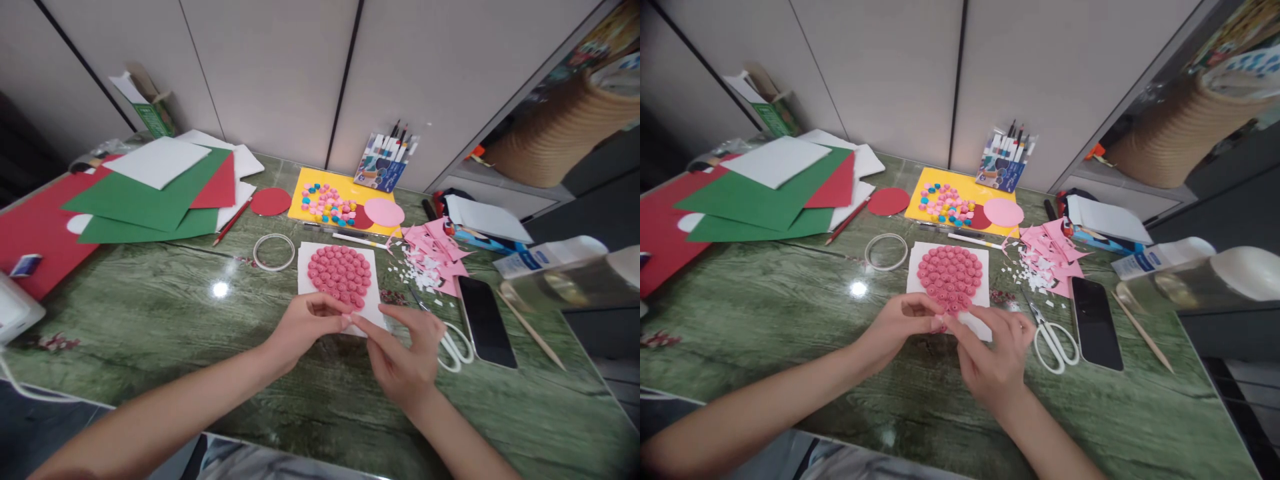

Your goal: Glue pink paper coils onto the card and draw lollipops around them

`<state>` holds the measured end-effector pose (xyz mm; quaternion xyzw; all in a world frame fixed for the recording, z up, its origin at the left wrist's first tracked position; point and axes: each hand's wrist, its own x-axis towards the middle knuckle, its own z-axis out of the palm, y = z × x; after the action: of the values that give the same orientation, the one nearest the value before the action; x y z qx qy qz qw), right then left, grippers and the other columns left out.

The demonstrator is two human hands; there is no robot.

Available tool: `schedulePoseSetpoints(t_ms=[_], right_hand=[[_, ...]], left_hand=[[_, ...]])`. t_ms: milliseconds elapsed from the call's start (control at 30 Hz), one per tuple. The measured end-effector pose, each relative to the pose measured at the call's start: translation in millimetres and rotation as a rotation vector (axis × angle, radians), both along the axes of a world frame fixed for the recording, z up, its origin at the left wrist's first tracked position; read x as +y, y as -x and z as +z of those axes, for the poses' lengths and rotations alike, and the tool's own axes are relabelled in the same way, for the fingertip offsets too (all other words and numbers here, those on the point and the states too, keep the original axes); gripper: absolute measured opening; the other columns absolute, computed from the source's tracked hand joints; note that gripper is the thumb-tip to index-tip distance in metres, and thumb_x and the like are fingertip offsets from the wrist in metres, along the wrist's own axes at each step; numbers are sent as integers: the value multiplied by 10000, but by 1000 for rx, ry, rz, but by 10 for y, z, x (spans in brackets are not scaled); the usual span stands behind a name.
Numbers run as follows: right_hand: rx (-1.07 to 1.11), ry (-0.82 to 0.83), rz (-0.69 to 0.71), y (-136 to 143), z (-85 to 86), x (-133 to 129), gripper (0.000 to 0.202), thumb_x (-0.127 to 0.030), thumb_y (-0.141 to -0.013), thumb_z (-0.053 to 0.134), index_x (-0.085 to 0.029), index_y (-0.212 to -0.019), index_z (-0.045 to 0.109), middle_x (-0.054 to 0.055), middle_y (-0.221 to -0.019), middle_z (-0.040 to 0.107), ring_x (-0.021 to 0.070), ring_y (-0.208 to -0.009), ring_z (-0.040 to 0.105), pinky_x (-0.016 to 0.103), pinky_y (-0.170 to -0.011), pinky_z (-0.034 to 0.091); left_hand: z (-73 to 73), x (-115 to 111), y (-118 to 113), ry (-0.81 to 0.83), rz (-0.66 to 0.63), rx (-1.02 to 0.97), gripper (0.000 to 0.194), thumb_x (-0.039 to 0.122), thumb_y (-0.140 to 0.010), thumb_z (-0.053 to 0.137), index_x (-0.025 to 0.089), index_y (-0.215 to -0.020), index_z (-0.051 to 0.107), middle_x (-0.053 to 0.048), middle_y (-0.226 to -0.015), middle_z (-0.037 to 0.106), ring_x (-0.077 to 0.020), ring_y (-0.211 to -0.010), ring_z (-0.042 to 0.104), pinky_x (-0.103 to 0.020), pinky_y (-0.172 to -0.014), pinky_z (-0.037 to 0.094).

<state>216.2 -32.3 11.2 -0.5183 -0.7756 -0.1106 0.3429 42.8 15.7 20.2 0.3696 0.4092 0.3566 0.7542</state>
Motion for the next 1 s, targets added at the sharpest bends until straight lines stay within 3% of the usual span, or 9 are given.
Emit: schedulePoseSetpoints(t_ms=[167,400,567,833,1000], right_hand=[[-73,-110,-12,-12,12,30,503,-97,-715,627,-413,-1106,602,38,-986,561,202,-873,536,405,-788,332],[-254,-274,18,-57,50,84,456,-59,-689,653,-443,-936,664,-17,-832,597,154,-813,551,377,-815,300],[-248,-262,59,-201,15,166,344,-159,-711,671,-433,-918,659,-32,-817,619,149,-803,563,374,-812,286],[-215,-213,53,-271,-60,238,288,-108,-679,658,-283,-908,650,30,-929,591,178,-831,550,411,-835,324],[-124,-208,41,-228,-113,235,249,-116,-699,639,-277,-890,643,19,-954,579,164,-837,548,407,-855,337]], left_hand=[[20,1,-3,26,-5,-21,174,229,-587,773,147,-714,689,-20,-705,672,-121,-690,576,-250,-709,431],[28,-7,19,96,-33,-74,115,163,-593,745,148,-688,683,14,-646,635,-86,-642,536,-210,-658,399],[40,-15,24,112,-84,-126,118,125,-577,735,142,-675,672,0,-665,655,-98,-664,564,-214,-666,402],[67,-5,43,116,-120,-164,129,126,-632,708,141,-750,658,-17,-709,663,-105,-679,595,-199,-624,407],[45,12,41,138,-126,-192,141,125,-667,676,146,-803,641,-21,-702,659,-113,-680,609,-205,-634,412]])
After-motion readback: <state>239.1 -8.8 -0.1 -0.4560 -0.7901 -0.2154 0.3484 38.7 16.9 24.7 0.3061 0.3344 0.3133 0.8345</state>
